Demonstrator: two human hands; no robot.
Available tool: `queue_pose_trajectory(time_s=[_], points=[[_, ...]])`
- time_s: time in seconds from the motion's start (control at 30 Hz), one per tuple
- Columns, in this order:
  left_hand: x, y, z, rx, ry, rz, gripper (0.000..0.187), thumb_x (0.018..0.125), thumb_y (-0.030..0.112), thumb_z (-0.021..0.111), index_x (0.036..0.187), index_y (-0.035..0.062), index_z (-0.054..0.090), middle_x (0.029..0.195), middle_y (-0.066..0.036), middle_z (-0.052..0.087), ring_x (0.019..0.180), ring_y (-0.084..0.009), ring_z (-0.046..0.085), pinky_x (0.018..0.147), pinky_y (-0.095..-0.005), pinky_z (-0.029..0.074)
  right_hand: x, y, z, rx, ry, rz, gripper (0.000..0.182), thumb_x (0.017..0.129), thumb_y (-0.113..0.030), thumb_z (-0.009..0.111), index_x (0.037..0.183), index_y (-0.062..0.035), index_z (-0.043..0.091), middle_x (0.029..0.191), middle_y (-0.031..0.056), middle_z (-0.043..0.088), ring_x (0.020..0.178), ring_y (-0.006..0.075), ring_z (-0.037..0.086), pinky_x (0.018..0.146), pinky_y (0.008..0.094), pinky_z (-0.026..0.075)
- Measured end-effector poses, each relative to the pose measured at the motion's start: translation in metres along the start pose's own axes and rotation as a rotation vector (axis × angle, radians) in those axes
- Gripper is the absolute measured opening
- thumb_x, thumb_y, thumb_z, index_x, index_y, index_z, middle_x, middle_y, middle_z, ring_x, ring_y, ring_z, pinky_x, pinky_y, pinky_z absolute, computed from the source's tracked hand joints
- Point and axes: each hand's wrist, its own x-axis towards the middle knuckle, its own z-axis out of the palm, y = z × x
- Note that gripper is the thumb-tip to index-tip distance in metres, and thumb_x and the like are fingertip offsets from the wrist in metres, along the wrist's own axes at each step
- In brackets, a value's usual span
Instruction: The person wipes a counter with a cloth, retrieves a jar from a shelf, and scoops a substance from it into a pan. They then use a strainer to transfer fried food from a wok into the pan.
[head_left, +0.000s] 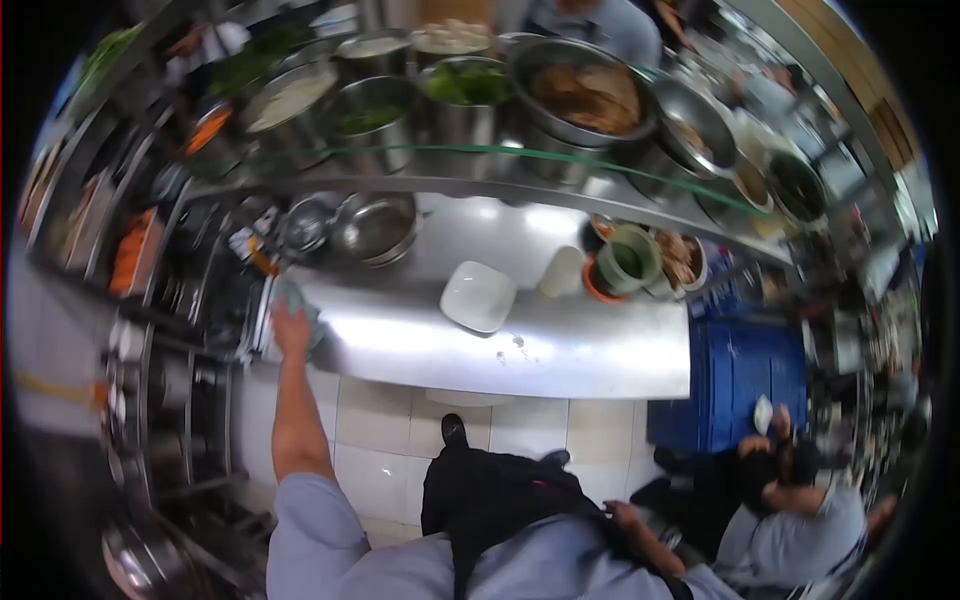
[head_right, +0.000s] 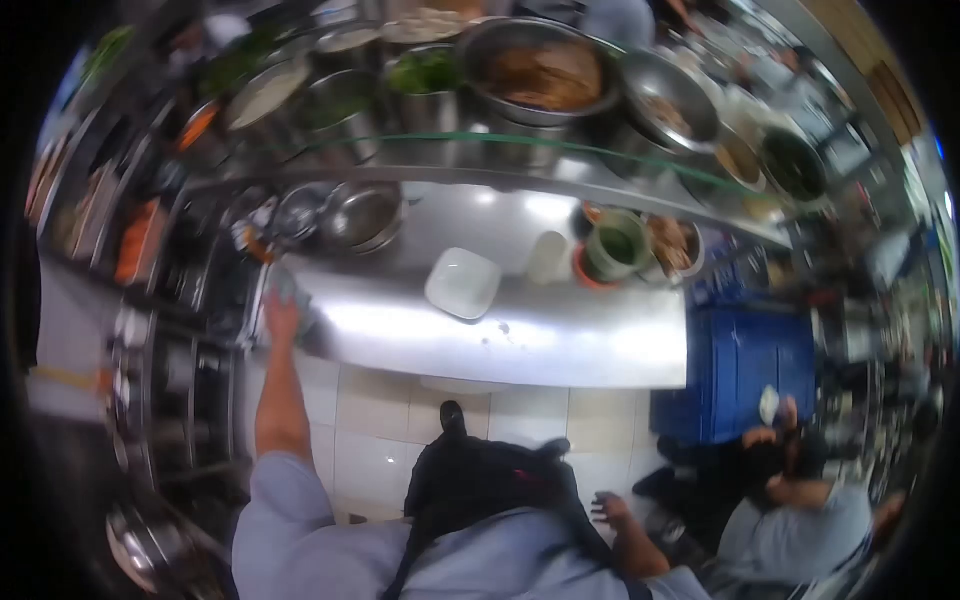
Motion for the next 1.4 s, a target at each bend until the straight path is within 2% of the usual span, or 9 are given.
queue_pose_trajectory(time_s=[0.1,0.13,0.3,0.43,0.53,0.67,0.73,0.93,1.4], points=[[0.018,-0.006,0.026,0.172,-0.359,-0.189,0.058,0.091,0.039,0.051,0.145,0.0184,0.039,0.150,-0.020,0.032,0.136,-0.0407,0.033,0.107,-0.0533,0.033,-0.029,0.006,0.037,0.098,0.093,0.048,0.038,0.094,-0.037,0.052,0.124,-0.0152,0.054,0.114,0.0066,0.063,0.095,0.0222,0.060,0.077,0.0426,0.047],[-0.003,0.002,0.031,0.286,-0.290,-0.071,0.058,0.091,0.039,0.050,0.145,0.0185,0.039,0.149,-0.019,0.034,0.136,-0.0405,0.033,0.105,-0.0549,0.034,-0.026,0.018,0.042,0.166,0.085,0.077,0.037,0.094,-0.032,0.055,0.126,-0.0142,0.052,0.119,0.0114,0.061,0.103,0.0274,0.060,0.080,0.0498,0.052],[-0.122,0.100,0.023,0.387,-0.216,0.323,0.054,0.085,0.031,0.054,0.138,0.0188,0.050,0.140,-0.020,0.043,0.123,-0.0393,0.045,0.095,-0.0553,0.041,-0.038,0.031,0.100,0.243,0.093,0.090,0.039,0.093,-0.033,0.055,0.126,-0.0116,0.052,0.115,0.0085,0.061,0.094,0.0242,0.060,0.078,0.0437,0.050],[-0.206,0.170,-0.006,0.057,-0.632,0.547,0.050,0.081,0.028,0.061,0.129,0.0152,0.058,0.136,-0.023,0.043,0.120,-0.0398,0.045,0.097,-0.0542,0.039,-0.055,0.014,0.128,0.086,0.041,0.143,0.038,0.094,-0.031,0.054,0.126,-0.0114,0.052,0.113,0.0064,0.062,0.090,0.0228,0.061,0.076,0.0425,0.050],[-0.222,0.194,-0.002,0.074,-0.438,0.679,0.054,0.083,0.025,0.060,0.133,0.0092,0.052,0.138,-0.026,0.038,0.128,-0.0418,0.037,0.106,-0.0559,0.029,-0.031,0.029,0.126,0.240,0.008,0.023,0.032,0.095,-0.031,0.053,0.122,-0.0129,0.055,0.106,0.0050,0.062,0.089,0.0205,0.060,0.076,0.0403,0.050],[-0.251,0.203,0.042,0.070,-0.413,0.774,0.058,0.086,0.024,0.057,0.139,0.0039,0.043,0.142,-0.030,0.031,0.135,-0.0438,0.027,0.112,-0.0573,0.018,-0.038,0.037,0.117,0.418,0.134,0.007,0.030,0.096,-0.032,0.054,0.121,-0.0142,0.054,0.105,0.0047,0.062,0.088,0.0199,0.060,0.076,0.0411,0.051],[-0.271,0.222,0.049,0.084,-0.541,0.817,0.062,0.089,0.023,0.053,0.143,0.0015,0.034,0.144,-0.030,0.028,0.138,-0.0439,0.023,0.113,-0.0578,0.014,-0.038,0.052,0.114,0.441,0.171,0.016,0.031,0.096,-0.032,0.054,0.121,-0.0139,0.054,0.105,0.0053,0.062,0.088,0.0208,0.061,0.075,0.0425,0.052],[-0.326,0.298,0.076,-0.012,-0.613,0.837,0.063,0.087,0.018,0.052,0.145,0.0020,0.031,0.147,-0.028,0.025,0.140,-0.0416,0.021,0.115,-0.0555,0.011,-0.031,0.108,0.118,0.587,0.147,0.064,0.031,0.095,-0.033,0.055,0.119,-0.0124,0.054,0.102,0.0050,0.061,0.083,0.0205,0.060,0.070,0.0403,0.051],[-0.412,0.444,0.141,-0.171,-0.634,1.051,0.064,0.081,0.009,0.053,0.142,0.0039,0.036,0.144,-0.022,0.030,0.140,-0.0374,0.023,0.116,-0.0517,0.013,-0.039,0.125,0.082,0.771,0.255,0.072,0.028,0.094,-0.036,0.056,0.114,-0.0161,0.055,0.097,-0.0004,0.061,0.079,0.0154,0.060,0.071,0.0372,0.051]])
